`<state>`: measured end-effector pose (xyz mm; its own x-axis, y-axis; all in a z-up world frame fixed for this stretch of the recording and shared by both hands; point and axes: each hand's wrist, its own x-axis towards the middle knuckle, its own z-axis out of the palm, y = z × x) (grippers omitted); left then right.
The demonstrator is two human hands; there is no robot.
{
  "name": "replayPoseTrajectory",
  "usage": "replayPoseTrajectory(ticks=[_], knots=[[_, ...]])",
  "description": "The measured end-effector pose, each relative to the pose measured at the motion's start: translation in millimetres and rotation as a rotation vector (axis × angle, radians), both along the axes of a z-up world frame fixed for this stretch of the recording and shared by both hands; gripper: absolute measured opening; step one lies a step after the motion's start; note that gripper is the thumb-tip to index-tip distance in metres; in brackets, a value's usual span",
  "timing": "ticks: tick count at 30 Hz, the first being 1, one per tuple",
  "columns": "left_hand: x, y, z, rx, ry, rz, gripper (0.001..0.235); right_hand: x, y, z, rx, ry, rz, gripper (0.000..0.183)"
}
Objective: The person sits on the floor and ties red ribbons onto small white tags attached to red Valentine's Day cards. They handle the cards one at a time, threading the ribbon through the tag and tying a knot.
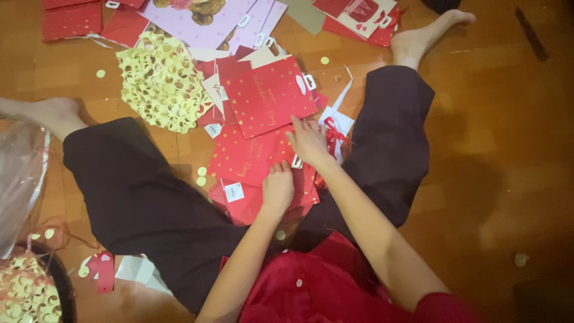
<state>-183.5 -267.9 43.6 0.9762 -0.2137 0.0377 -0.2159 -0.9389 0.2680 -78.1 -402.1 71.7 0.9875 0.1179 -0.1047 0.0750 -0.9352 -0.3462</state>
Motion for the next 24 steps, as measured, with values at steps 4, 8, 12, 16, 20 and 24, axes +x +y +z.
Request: replayPoseTrajectory(ticks=[4,8,12,16,20,24], knots=[[-6,6,11,-0.047,-0.021,0.009,0.028,18,36,-26,0.19,-0.156,0.128,0.072],[-3,22,35,-0.189,0.204,0.111,0.024,10,40,-29,0.201,-0.137,0.115,0.061],[-1,36,40,-0.286,0.226,0.163,0.027,-19,-11,-26,0.373,-0.389,0.005,0.03],[0,31,29,-0.409,-0.17,0.129,0.032,-48,-64,-25,0.364,-0.445,-0.099,0.023],[5,20,14,-0.505,0.078,0.24,0.049,-57,-82,-24,0.73,-0.38,-0.386,0.021],[9,19,3,-0.725,0.161,0.314,0.048,-63,-73,-17,0.744,-0.404,-0.416,0.015]])
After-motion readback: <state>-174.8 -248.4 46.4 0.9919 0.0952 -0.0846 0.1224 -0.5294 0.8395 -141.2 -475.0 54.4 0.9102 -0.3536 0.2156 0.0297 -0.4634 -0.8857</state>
